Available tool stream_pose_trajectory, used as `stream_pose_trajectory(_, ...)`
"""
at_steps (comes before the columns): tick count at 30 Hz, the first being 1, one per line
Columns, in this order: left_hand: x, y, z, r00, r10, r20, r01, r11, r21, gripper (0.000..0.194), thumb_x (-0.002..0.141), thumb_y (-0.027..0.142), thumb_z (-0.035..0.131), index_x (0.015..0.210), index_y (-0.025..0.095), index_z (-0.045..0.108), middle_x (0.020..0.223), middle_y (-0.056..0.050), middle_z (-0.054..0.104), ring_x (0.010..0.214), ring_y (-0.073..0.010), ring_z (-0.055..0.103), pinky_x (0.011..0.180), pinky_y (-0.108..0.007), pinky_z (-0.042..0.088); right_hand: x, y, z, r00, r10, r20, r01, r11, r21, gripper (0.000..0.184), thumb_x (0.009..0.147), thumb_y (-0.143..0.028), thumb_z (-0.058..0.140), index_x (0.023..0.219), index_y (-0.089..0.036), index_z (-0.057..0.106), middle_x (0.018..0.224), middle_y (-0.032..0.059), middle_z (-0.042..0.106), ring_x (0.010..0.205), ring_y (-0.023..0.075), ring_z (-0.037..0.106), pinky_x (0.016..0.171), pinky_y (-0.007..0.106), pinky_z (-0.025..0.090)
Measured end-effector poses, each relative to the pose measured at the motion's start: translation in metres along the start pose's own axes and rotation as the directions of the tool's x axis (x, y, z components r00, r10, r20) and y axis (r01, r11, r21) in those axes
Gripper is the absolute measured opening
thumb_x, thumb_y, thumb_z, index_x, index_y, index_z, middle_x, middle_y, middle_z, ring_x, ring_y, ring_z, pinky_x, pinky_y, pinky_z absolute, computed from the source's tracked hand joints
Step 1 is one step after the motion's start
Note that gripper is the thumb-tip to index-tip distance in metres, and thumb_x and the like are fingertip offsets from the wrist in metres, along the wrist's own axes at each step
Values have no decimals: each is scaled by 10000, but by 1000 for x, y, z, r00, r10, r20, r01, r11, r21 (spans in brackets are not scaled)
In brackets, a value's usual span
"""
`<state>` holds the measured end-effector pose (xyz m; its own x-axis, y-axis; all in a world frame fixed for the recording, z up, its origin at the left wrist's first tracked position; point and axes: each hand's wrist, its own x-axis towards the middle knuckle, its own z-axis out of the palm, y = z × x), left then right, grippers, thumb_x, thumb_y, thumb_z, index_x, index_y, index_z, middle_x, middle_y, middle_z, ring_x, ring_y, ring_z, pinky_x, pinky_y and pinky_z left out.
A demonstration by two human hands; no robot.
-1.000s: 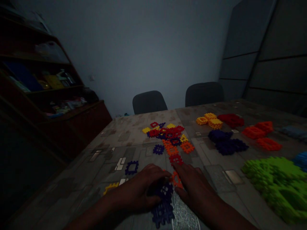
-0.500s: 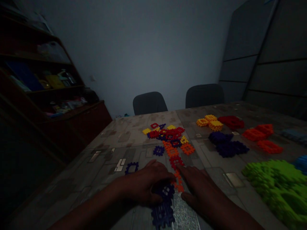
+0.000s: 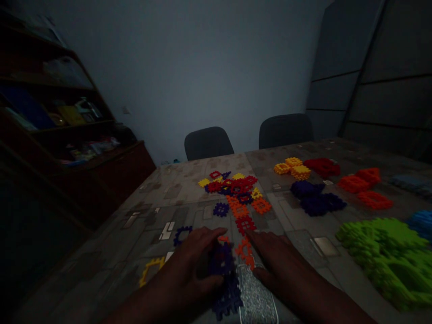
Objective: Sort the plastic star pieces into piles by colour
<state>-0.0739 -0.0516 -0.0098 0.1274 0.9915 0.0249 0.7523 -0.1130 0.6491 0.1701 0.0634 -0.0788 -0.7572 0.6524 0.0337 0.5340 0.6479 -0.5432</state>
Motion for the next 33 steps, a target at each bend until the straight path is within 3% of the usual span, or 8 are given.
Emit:
stream_pose_trajectory(5,-26,-11,31,994,-70,85,62,994,88,950,742,193,803,1593,292,390,1481,-134,568,1395,-380,490,1221,-681,249,0,-4,2,1000,-1,19,1,1000,-20,743,839,-218,692,1559,-226,508,1523,162,581,1357,376,571,1137,596,430)
stream_pose_trajectory(11,-21,-25,68,997,-49,54,34,967,251,1151,592,296,969,1590,300,398,1408,-161,621,1317,-441,554,1171,-784,240,2,1,13,998,-61,2,61,995,-76,747,815,-185,675,1545,-179,518,1501,191,594,1334,385,590,1095,597,470)
stream_pose_trajectory(16,-19,-22,66,992,-44,117,10,963,271,1049,675,220,932,1585,231,409,1405,-180,632,1275,-408,585,1141,-696,370,7,-2,17,997,-66,-31,62,991,-119,657,843,-185,629,1496,-142,567,1430,203,651,1262,374,647,1047,580,515)
stream_pose_trajectory(20,-17,-21,63,984,32,175,-74,968,239,934,765,251,883,1571,168,418,1396,-202,627,1263,-396,584,1105,-608,441,11,-3,21,996,-31,-84,18,989,-145,639,855,-214,611,1490,-156,576,1429,180,659,1262,362,652,1050,564,514)
stream_pose_trajectory(24,-14,-29,77,987,118,104,-142,954,264,924,760,307,914,1545,180,443,1281,-167,671,1169,-361,630,1066,-526,489,14,-5,16,993,11,-119,-20,997,-76,605,868,-276,590,1459,-153,607,1352,178,709,1187,346,697,1012,521,541)
stream_pose_trajectory(27,-17,-40,87,978,205,40,-205,901,382,662,931,274,759,1517,203,459,1142,-124,716,1023,-293,676,1008,-466,523,16,-12,6,993,51,-110,-50,999,12,532,875,-317,563,1377,-180,670,1256,153,759,1094,321,735,945,471,570)
stream_pose_trajectory(29,-24,-49,88,964,265,-2,-237,865,443,555,991,240,671,1501,219,455,1061,-94,727,936,-257,682,966,-428,538,16,-17,1,993,57,-107,-52,997,49,480,887,-347,545,1314,-198,707,1236,137,769,1088,313,736,941,462,568)
stream_pose_trajectory(33,-46,-63,81,950,310,-35,-256,839,479,487,962,218,711,1406,233,511,1033,-64,725,896,-231,683,847,-345,570,16,-25,-3,995,1,-101,1,1000,22,433,945,-360,476,1249,-197,736,1249,147,760,1126,313,720,967,473,549)
